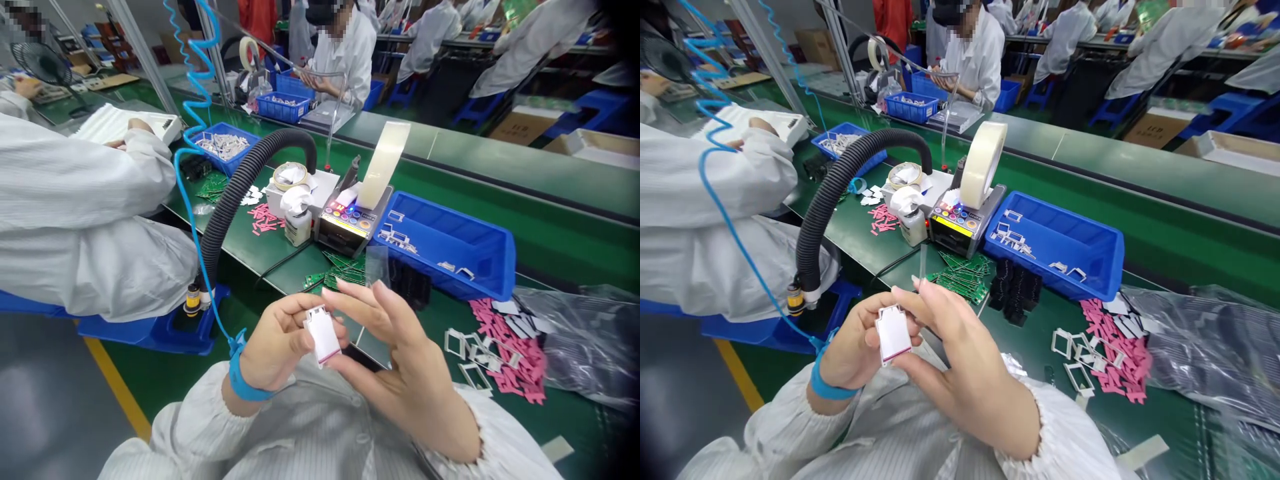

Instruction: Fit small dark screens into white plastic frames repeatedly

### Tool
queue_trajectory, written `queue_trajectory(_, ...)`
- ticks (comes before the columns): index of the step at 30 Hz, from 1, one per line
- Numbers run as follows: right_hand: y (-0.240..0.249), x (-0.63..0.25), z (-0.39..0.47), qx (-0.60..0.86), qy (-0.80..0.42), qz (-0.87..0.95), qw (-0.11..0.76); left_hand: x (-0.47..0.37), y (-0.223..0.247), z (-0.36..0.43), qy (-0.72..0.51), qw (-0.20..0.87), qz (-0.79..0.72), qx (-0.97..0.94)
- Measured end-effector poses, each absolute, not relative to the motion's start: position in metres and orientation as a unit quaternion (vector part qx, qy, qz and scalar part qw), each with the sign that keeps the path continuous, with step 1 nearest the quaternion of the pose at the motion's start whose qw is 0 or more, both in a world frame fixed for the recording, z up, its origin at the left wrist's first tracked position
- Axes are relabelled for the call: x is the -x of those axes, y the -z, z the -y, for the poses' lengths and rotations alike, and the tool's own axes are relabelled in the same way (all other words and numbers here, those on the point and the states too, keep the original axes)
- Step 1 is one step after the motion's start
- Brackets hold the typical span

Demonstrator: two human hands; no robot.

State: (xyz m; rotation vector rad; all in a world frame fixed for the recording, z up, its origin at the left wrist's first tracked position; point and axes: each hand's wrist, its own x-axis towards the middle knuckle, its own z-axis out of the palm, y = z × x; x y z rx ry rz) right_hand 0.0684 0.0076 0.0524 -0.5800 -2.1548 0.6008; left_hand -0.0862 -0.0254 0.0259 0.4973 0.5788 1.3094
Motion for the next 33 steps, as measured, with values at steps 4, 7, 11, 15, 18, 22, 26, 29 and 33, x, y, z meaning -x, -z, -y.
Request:
queue_trajectory(4,-0.045,-0.051,-0.01,0.204,-0.231,0.849,0.429,0.1,-0.027,0.03,-0.616,0.704,-0.266,-0.233)
queue_trajectory(7,-0.04,-0.041,-0.009,0.189,-0.226,0.846,0.446,0.108,-0.029,0.033,-0.625,0.689,-0.276,-0.241)
queue_trajectory(11,-0.036,-0.033,-0.008,0.183,-0.235,0.844,0.446,0.113,-0.03,0.036,-0.63,0.678,-0.295,-0.238)
queue_trajectory(15,-0.033,-0.031,-0.009,0.174,-0.235,0.848,0.442,0.115,-0.028,0.037,-0.631,0.676,-0.303,-0.233)
queue_trajectory(18,-0.032,-0.029,-0.011,0.169,-0.225,0.848,0.45,0.116,-0.027,0.037,-0.633,0.673,-0.304,-0.234)
queue_trajectory(22,-0.029,-0.02,-0.013,0.145,-0.209,0.84,0.478,0.119,-0.021,0.039,-0.654,0.657,-0.307,-0.215)
queue_trajectory(26,-0.018,-0.011,-0.013,0.101,-0.198,0.848,0.48,0.125,-0.009,0.049,-0.689,0.642,-0.292,-0.168)
queue_trajectory(29,-0.007,-0.012,-0.004,0.082,-0.248,0.872,0.415,0.13,0.003,0.065,-0.696,0.634,-0.302,-0.146)
queue_trajectory(33,0.003,-0.015,0.019,0.132,-0.338,0.843,0.398,0.135,0.016,0.091,-0.706,0.618,-0.313,-0.146)
